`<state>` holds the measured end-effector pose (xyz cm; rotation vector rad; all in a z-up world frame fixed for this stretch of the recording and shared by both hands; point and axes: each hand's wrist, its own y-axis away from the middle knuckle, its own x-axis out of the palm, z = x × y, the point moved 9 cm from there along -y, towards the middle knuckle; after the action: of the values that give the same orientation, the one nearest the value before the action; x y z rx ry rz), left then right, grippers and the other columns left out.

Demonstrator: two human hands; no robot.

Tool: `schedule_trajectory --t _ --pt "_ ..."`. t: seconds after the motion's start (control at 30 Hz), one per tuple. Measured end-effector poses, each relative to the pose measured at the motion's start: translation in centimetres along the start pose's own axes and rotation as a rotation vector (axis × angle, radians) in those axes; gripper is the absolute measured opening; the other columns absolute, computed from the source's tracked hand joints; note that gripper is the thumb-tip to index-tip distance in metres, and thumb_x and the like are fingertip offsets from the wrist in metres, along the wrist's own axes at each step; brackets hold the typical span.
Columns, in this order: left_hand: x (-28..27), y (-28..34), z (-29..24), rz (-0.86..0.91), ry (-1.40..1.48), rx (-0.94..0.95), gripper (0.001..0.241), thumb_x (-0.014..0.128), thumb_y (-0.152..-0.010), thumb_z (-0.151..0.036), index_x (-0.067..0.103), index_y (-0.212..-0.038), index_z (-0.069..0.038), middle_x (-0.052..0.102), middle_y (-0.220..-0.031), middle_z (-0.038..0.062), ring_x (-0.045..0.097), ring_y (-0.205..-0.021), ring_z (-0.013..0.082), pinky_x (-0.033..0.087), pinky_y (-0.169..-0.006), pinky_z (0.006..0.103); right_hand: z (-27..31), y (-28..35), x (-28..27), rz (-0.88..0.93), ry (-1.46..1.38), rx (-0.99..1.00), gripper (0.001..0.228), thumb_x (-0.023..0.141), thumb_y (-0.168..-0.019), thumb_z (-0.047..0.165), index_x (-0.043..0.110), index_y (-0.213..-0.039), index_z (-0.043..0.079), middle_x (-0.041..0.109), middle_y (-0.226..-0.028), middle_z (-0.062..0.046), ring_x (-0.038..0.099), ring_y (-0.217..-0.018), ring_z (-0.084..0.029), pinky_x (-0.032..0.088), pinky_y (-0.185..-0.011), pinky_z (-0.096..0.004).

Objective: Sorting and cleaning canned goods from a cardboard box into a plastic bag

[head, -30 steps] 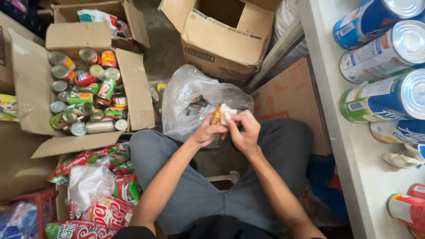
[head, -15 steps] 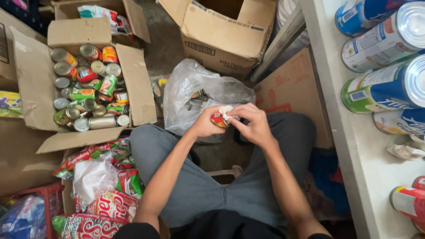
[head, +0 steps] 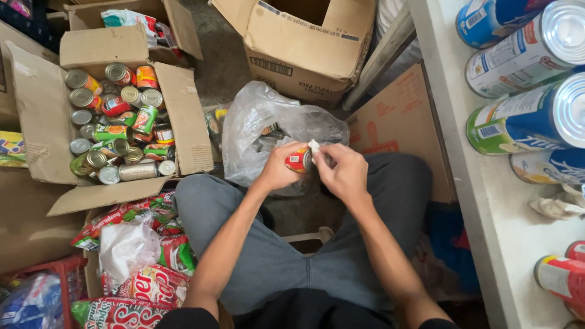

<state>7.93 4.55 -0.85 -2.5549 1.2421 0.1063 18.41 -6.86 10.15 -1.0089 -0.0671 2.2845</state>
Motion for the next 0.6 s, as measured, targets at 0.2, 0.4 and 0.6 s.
schedule_trajectory --t 0.2,0.4,0.6 --pt "0.5 0.0 1.4 0.019 0.060 -0.048 0.065 0.088 -0.052 -0.003 0.076 -0.113 -0.017 0.075 -0.102 0.010 0.071 -0.099 0.0312 0.052 -0.093 0.0429 -0.3 0.0 1.4 0.075 -0.209 -0.030 0.006 0.078 -0.088 0.019 0.078 -0.082 0.018 0.075 -0.076 -0.003 0.071 -0.070 -0.027 0.056 -0.067 -0.035" --pt "0.3 0.0 1.2 0.025 0.022 -0.046 0.063 0.086 -0.054 -0.001 0.076 -0.114 -0.018 0.075 -0.106 0.011 0.070 -0.104 0.0361 0.051 -0.096 0.0462 0.3 0.1 1.9 0.278 0.141 -0.022 0.013 0.072 -0.082 0.027 0.075 -0.077 0.015 0.071 -0.069 -0.012 0.069 -0.070 -0.039 0.056 -0.064 -0.048" --pt "0.9 0.2 2.4 0.035 0.072 -0.017 0.071 0.087 -0.049 0.001 0.074 -0.118 -0.010 0.075 -0.111 0.018 0.068 -0.110 0.0388 0.047 -0.104 0.0485 -4.1 -0.5 0.6 0.045 0.055 0.135 0.009 0.075 -0.088 0.031 0.078 -0.088 0.022 0.072 -0.076 -0.006 0.072 -0.073 -0.030 0.058 -0.065 -0.041"
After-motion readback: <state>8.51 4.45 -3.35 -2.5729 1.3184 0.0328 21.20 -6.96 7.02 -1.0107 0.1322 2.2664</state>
